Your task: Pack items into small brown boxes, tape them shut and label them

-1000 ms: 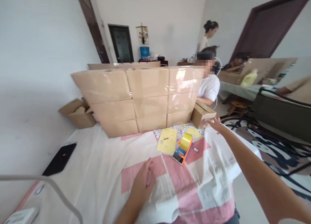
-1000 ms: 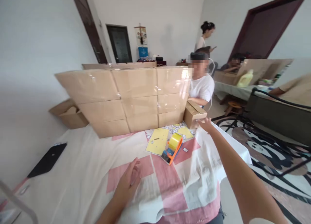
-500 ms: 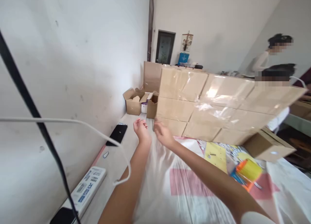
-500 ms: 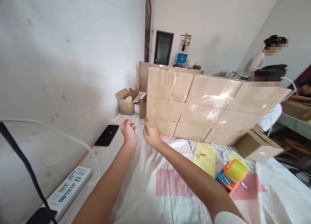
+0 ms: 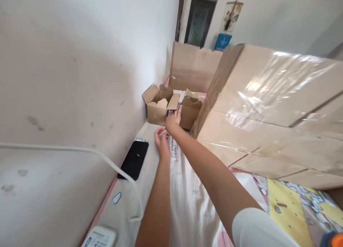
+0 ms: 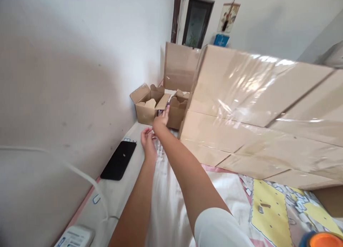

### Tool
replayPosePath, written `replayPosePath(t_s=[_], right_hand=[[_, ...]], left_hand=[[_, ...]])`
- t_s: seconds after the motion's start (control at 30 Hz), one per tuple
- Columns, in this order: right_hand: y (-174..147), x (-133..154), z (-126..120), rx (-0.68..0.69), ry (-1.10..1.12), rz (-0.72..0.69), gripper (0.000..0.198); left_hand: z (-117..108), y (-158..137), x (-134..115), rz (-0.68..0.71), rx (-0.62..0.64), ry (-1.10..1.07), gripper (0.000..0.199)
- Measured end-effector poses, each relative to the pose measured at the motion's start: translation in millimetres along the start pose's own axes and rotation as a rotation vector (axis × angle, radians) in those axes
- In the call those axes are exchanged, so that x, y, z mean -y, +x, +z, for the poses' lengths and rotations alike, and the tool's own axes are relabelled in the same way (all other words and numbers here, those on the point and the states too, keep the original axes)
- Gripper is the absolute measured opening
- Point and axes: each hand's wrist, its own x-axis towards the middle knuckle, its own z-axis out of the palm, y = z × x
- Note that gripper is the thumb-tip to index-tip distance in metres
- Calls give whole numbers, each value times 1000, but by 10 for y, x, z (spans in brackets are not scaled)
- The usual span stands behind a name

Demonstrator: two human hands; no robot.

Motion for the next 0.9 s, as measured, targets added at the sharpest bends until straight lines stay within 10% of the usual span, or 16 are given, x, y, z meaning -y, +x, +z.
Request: replayPosePath(t_s=[0.23,0.63,0.9], right_hand=[[26,63,-121,56,-229,113,50],[-511,-105,340,-347,417,125,62],[-484,-230,689,-215,584,331,69]], left_hand=[[-11,-78,101,-40,40,42,41],[-240,211,-206,332,-167,277,31],[172,1120,-588,440,-34,536,33]])
